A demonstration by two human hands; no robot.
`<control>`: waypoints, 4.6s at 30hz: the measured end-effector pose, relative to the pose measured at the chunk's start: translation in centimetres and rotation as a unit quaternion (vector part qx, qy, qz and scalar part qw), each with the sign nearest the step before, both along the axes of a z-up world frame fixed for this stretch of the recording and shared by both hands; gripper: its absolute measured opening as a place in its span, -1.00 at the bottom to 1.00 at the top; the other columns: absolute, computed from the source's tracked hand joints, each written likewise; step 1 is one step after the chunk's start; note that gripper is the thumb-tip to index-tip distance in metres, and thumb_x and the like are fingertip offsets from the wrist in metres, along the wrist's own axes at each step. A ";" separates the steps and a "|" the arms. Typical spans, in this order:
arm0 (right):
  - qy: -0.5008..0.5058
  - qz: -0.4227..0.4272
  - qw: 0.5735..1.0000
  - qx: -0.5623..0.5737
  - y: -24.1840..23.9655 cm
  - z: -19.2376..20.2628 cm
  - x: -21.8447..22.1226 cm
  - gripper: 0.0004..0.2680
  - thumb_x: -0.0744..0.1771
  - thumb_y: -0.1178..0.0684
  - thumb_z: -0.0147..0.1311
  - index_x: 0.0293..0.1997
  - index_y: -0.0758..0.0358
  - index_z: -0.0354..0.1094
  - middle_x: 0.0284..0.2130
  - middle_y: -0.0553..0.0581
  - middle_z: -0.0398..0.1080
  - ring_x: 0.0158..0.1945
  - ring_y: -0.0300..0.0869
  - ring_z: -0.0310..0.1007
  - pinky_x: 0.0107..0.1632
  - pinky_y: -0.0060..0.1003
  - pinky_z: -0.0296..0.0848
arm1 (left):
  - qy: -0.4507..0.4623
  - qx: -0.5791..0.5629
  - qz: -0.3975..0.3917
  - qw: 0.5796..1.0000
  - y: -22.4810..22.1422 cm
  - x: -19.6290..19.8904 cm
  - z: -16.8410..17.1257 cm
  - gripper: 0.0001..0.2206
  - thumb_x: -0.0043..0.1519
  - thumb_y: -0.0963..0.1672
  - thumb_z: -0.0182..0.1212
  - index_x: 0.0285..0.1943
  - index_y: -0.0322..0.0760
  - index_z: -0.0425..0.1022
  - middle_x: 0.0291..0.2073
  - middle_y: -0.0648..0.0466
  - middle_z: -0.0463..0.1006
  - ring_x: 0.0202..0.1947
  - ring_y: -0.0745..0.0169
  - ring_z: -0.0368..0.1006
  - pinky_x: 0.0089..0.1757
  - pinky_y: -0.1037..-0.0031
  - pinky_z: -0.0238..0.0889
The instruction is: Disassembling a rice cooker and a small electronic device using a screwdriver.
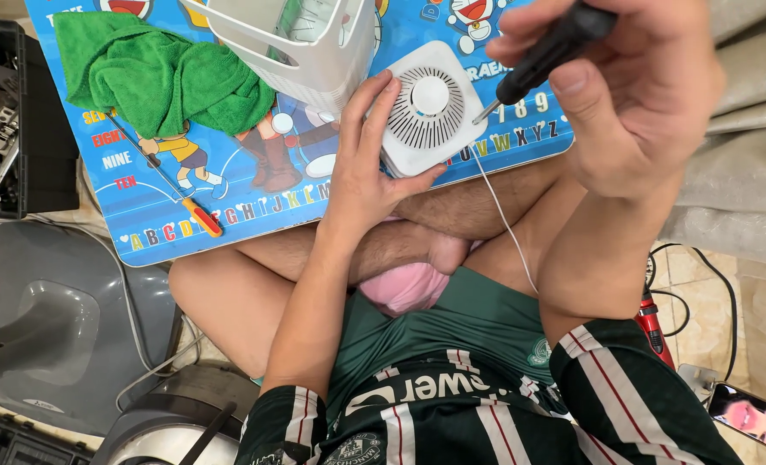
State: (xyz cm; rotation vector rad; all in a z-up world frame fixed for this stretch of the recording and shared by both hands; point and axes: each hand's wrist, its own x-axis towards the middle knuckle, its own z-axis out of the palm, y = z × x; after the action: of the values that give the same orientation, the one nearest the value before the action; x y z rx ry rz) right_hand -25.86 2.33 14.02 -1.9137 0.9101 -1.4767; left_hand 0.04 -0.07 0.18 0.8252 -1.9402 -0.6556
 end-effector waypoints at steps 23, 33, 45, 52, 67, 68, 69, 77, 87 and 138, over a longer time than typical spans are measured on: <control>0.022 0.079 0.996 0.027 0.2 1.2 -0.8 -0.75 0.62 0.32 -0.10 0.50 0.30 -0.05 0.30 0.77 0.32 0.29 0.46 0.60 0.41 0.18 0.74 | 0.027 -0.189 0.104 0.976 3.6 -3.5 5.2 -0.78 0.44 -0.21 0.52 0.17 -0.29 0.56 0.19 -0.10 0.67 0.18 -0.25 0.60 0.23 0.02 0.55; -0.031 0.063 0.998 0.001 0.9 2.0 -1.7 -0.74 0.60 0.35 -0.04 0.47 0.29 -0.01 0.27 0.69 0.35 0.24 0.40 0.64 0.42 0.16 0.76 | -0.231 -0.072 0.071 0.968 2.4 -6.9 11.7 -0.74 0.53 -0.25 0.14 0.38 -0.40 0.31 0.30 0.04 0.55 0.60 -0.12 0.27 0.57 -0.39 -0.16; -0.068 -0.012 0.996 -0.051 3.3 3.5 -5.0 -0.72 0.62 0.26 -0.04 0.48 0.09 -0.06 0.26 0.73 0.34 0.16 0.45 0.65 0.24 0.10 0.71 | -0.326 -0.280 0.048 0.902 0.0 -8.0 12.6 -0.75 0.36 -0.39 0.13 -0.06 -0.24 0.30 -0.52 0.10 0.33 -0.29 0.05 0.33 0.28 0.10 0.36; -0.100 -0.091 0.985 -0.111 3.9 4.1 -4.7 -0.66 0.64 0.36 -0.09 0.56 -0.02 -0.06 0.22 0.82 0.26 0.04 0.59 0.59 0.19 0.36 0.73 | -0.246 -0.273 0.058 0.928 1.4 -6.7 14.7 -0.85 0.48 -0.33 0.06 -0.08 -0.27 0.36 -0.11 -0.03 0.49 -0.08 -0.09 0.39 0.04 0.16 0.28; -0.122 0.010 0.988 -0.093 0.8 1.5 4.4 -0.64 0.59 0.30 0.00 0.51 -0.06 -0.03 0.21 0.66 0.30 0.07 0.46 0.62 0.21 0.28 0.75 | -0.057 0.047 0.323 0.943 0.4 9.9 -0.8 -0.70 0.46 -0.24 0.25 -0.31 -0.14 0.27 -0.27 0.09 0.63 -0.19 0.00 0.48 -0.05 0.20 0.29; -0.114 0.027 0.990 -0.083 0.6 1.1 5.2 -0.67 0.58 0.29 -0.01 0.48 0.01 -0.03 0.22 0.65 0.31 0.12 0.39 0.63 0.26 0.23 0.77 | -0.074 0.039 0.318 0.944 0.5 9.8 -0.7 -0.69 0.48 -0.23 0.23 -0.32 -0.15 0.26 -0.29 0.11 0.59 -0.22 -0.02 0.40 -0.09 0.19 0.25; -0.112 0.034 0.990 -0.083 0.5 1.2 5.4 -0.67 0.58 0.29 -0.01 0.48 0.01 -0.03 0.22 0.65 0.31 0.12 0.39 0.63 0.26 0.23 0.77 | -0.071 0.040 0.324 0.943 0.1 9.9 -0.9 -0.69 0.48 -0.23 0.23 -0.32 -0.15 0.26 -0.29 0.11 0.59 -0.22 -0.02 0.40 -0.09 0.19 0.25; -0.085 -0.018 0.993 -0.076 1.1 1.5 4.4 -0.63 0.61 0.25 -0.01 0.56 -0.15 -0.04 0.23 0.69 0.25 0.01 0.54 0.57 0.24 0.41 0.69 | 0.084 0.057 0.253 0.962 2.9 5.1 2.5 -0.90 0.34 -0.20 0.32 -0.12 -0.13 0.47 0.00 0.00 0.71 0.06 0.03 0.61 0.14 0.23 0.34; -0.067 -0.019 0.992 -0.102 1.9 1.1 1.8 -0.60 0.60 0.36 -0.08 0.58 -0.09 -0.03 0.25 0.83 0.21 0.00 0.65 0.51 0.21 0.46 0.64 | 0.077 0.144 0.062 0.985 2.6 -0.6 2.8 -0.11 0.37 0.13 0.45 0.74 -0.28 0.05 0.70 -0.20 0.20 0.74 -0.17 0.16 0.62 0.07 0.13; 0.011 -0.018 0.997 -0.076 -0.9 -1.2 4.8 -0.65 0.58 0.28 0.14 0.49 0.05 0.02 0.14 0.56 0.25 -0.02 0.36 0.58 0.05 0.05 0.64 | 0.058 0.131 -0.088 0.986 1.7 -1.1 2.1 -0.34 0.46 -0.21 0.08 0.80 -0.25 0.03 0.63 -0.18 0.30 0.60 -0.22 0.32 0.56 0.05 0.24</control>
State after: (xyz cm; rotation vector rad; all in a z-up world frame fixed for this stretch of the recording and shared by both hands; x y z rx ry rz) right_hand -21.07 1.41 12.86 -2.0362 0.8681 -1.5880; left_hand -1.05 1.66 2.29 0.7591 -1.8575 -1.0612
